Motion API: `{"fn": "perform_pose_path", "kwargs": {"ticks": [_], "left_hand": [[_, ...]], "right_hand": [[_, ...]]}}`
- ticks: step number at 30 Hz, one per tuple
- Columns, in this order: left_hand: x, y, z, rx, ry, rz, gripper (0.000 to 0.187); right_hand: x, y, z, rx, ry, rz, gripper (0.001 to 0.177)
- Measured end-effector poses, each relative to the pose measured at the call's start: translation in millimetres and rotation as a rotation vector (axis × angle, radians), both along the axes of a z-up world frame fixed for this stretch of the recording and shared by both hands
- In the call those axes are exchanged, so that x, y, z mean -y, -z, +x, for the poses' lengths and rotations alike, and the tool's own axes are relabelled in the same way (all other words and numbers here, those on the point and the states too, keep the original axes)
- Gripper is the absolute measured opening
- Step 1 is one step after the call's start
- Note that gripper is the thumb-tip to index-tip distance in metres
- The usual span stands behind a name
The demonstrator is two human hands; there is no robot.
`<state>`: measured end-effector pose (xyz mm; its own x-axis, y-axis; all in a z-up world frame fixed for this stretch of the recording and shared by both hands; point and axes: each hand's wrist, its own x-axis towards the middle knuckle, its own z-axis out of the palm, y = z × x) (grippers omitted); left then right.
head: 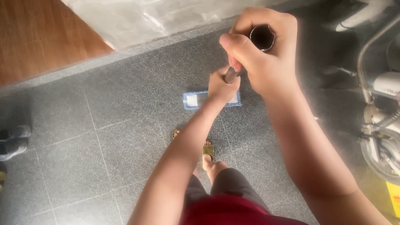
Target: The person mops a tiled floor using a flat mop with a blue microfiber pad. They move the mop back and forth across the floor, passing a scooter, stacked materials, and a bicycle before reaching a doorway.
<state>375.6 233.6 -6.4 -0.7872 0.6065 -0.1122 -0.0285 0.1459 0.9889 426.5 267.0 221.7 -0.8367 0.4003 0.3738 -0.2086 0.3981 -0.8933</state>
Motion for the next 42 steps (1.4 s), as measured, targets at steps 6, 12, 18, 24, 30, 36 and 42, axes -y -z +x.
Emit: {"fn": "perform_pose_path", "kwargs": {"ticks": [6, 12, 18, 24, 30, 36, 42], "left_hand": [[-9, 6, 26, -0.034, 0.04, -0.014, 0.032], [33, 2, 12, -0.024, 0.012, -0.09, 0.035], [144, -19, -33, 0.09, -0.072, -0.085, 0.033], [285, -31, -86, 0.134, -0.237, -0.151, 0.033], [446, -46, -124, 0.077, -0.349, -0.202, 0.024], [577, -36, -154, 0.05, -0.52, -0.219, 0.018], [642, -30, -167, 0.053, -0.616, -0.32, 0.014]], "right_hand": [[0, -1, 26, 0.029, 0.06, -0.031, 0.025], [36, -3, 16, -0.021, -0.011, -0.045, 0.025], [125, 5, -30, -0.053, -0.152, -0.056, 0.023], [247, 8, -92, -0.095, -0.358, -0.069, 0.023], [393, 2, -142, -0.141, -0.558, -0.127, 0.027], [516, 7, -184, -0.141, -0.73, -0.124, 0.024], [575, 14, -203, -0.174, -0.833, -0.14, 0.028]]}}
